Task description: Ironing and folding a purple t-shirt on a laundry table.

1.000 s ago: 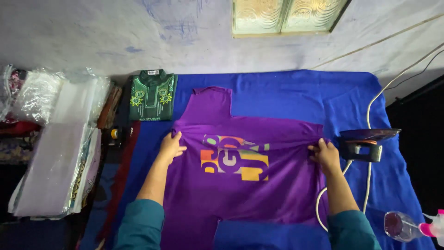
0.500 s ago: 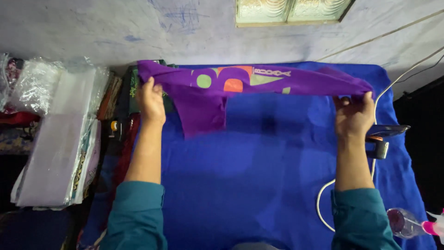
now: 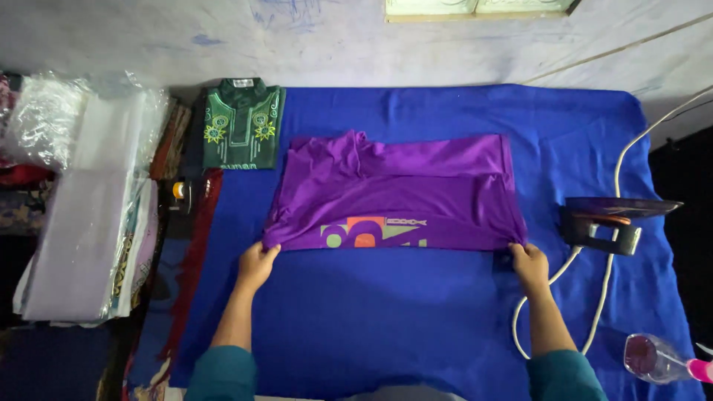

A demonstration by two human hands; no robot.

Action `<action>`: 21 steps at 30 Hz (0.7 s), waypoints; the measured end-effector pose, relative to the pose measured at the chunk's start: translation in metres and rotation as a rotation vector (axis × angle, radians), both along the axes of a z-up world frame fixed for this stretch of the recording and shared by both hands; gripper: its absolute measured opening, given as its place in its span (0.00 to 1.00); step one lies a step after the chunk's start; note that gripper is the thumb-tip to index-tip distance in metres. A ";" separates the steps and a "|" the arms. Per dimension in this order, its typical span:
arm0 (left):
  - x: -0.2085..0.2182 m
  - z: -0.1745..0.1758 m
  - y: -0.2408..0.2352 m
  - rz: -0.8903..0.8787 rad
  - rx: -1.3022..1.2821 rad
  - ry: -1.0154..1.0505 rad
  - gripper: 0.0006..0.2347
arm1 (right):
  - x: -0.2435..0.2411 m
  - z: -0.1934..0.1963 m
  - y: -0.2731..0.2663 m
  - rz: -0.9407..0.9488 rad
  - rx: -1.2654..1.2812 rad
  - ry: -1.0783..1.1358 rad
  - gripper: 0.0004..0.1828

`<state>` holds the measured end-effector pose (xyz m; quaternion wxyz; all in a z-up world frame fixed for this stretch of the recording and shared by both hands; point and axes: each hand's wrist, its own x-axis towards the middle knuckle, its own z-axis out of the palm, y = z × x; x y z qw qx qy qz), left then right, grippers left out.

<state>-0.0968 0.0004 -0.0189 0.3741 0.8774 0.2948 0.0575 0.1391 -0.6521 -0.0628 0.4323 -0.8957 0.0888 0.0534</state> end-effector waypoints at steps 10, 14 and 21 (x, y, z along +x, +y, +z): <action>0.048 0.091 -0.027 0.030 0.151 0.446 0.23 | -0.017 0.066 0.063 0.002 -0.517 -0.510 0.20; 0.079 0.073 -0.034 0.180 0.348 0.338 0.19 | 0.004 0.084 0.102 0.095 -0.429 -0.464 0.17; 0.145 0.038 -0.030 0.074 0.557 0.021 0.22 | 0.057 0.072 0.125 0.108 -0.433 -0.435 0.22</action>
